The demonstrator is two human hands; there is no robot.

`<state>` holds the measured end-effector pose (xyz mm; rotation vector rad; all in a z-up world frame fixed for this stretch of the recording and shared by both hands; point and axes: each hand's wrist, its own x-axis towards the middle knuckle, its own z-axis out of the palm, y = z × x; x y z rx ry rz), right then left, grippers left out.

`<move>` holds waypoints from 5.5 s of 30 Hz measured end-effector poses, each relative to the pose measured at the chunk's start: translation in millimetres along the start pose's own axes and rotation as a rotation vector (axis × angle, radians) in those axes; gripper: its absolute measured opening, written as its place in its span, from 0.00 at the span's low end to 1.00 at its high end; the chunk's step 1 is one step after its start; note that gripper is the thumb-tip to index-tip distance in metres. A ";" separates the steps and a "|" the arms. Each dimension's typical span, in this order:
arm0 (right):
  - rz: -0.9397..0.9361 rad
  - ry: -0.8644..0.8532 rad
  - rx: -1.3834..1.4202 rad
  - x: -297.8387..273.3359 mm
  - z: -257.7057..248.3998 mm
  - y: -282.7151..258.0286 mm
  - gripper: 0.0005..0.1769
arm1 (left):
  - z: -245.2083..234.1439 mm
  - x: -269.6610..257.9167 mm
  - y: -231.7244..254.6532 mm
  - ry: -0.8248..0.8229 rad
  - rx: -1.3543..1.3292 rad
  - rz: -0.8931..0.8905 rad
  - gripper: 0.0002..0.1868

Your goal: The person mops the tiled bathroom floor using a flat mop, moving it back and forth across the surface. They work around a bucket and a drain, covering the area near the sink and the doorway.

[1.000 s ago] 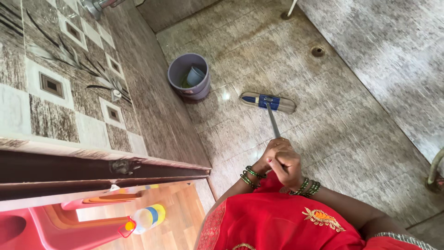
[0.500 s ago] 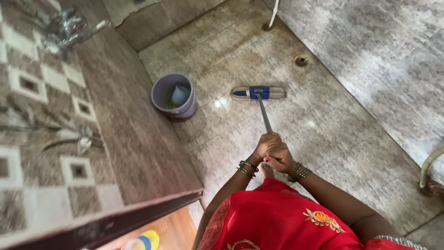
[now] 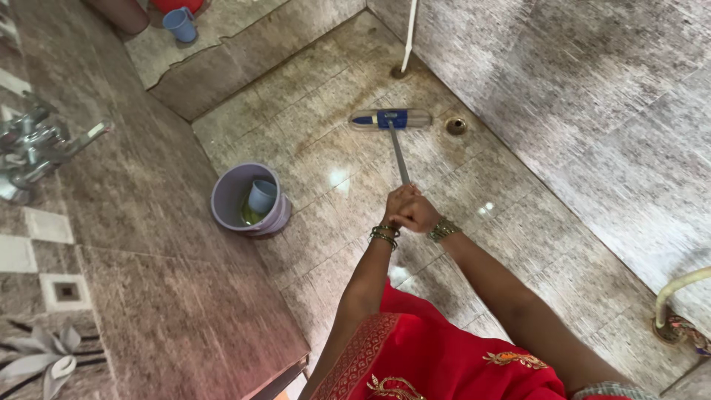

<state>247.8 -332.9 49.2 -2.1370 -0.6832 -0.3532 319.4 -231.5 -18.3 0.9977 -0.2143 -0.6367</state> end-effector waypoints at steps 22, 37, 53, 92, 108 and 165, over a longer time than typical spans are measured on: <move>0.427 0.257 0.162 -173.2 27.1 -188.4 0.29 | 64.5 -197.1 -62.8 -0.408 0.771 0.569 0.14; 0.376 0.429 0.219 -191.4 -1.6 -422.2 0.19 | 143.0 -378.1 -19.6 -0.436 0.683 0.757 0.09; -0.044 0.309 0.151 -166.7 -69.7 -215.2 0.20 | 138.4 -165.2 -109.8 -0.266 0.126 0.134 0.12; -0.015 0.339 0.332 -210.3 10.0 -315.7 0.40 | 127.8 -320.4 -63.7 -0.097 0.497 0.287 0.15; -0.224 0.377 0.308 -166.8 -32.5 -293.3 0.37 | 146.9 -279.0 -39.3 -0.013 0.370 0.054 0.18; -0.244 0.339 0.309 -176.9 21.2 -354.3 0.28 | 131.0 -371.8 -38.8 0.144 0.979 0.455 0.06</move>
